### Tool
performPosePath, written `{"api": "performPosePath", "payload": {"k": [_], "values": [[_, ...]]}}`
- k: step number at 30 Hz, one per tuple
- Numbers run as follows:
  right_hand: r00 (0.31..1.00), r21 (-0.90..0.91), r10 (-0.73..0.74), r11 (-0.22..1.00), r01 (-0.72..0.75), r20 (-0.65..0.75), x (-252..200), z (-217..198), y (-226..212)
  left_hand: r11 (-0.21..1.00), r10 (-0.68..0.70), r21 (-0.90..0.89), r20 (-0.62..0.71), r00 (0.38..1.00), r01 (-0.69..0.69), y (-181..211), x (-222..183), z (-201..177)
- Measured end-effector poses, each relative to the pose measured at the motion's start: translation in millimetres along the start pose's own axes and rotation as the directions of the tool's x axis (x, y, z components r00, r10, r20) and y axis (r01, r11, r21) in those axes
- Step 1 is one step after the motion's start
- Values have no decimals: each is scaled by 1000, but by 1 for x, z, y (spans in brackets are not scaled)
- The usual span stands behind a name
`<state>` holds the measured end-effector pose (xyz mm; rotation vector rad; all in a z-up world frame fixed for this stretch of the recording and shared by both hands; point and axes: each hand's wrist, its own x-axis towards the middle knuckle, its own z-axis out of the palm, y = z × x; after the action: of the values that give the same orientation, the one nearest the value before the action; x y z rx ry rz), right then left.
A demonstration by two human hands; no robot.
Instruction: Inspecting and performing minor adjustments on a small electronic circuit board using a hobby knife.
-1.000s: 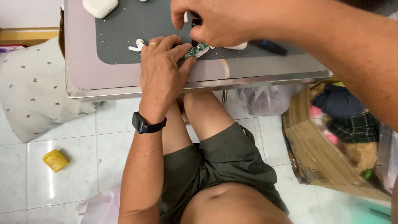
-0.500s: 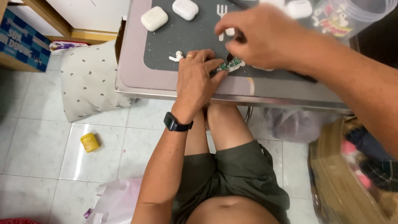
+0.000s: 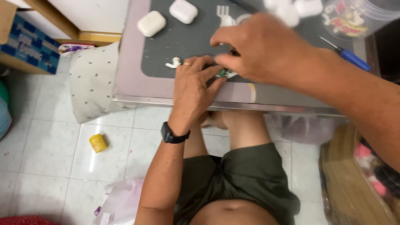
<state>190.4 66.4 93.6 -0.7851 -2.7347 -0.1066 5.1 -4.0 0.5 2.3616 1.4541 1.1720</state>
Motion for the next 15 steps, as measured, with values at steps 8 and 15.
{"api": "performPosePath", "payload": {"k": [8,15], "values": [[994,283,55,956,-80,95,-4,-10,-2,999,-46,22,9,999,46,2,1,3],[997,386,-60,922,34,57,4,-24,-14,998,-54,19,19,998,54,3,0,4]]}}
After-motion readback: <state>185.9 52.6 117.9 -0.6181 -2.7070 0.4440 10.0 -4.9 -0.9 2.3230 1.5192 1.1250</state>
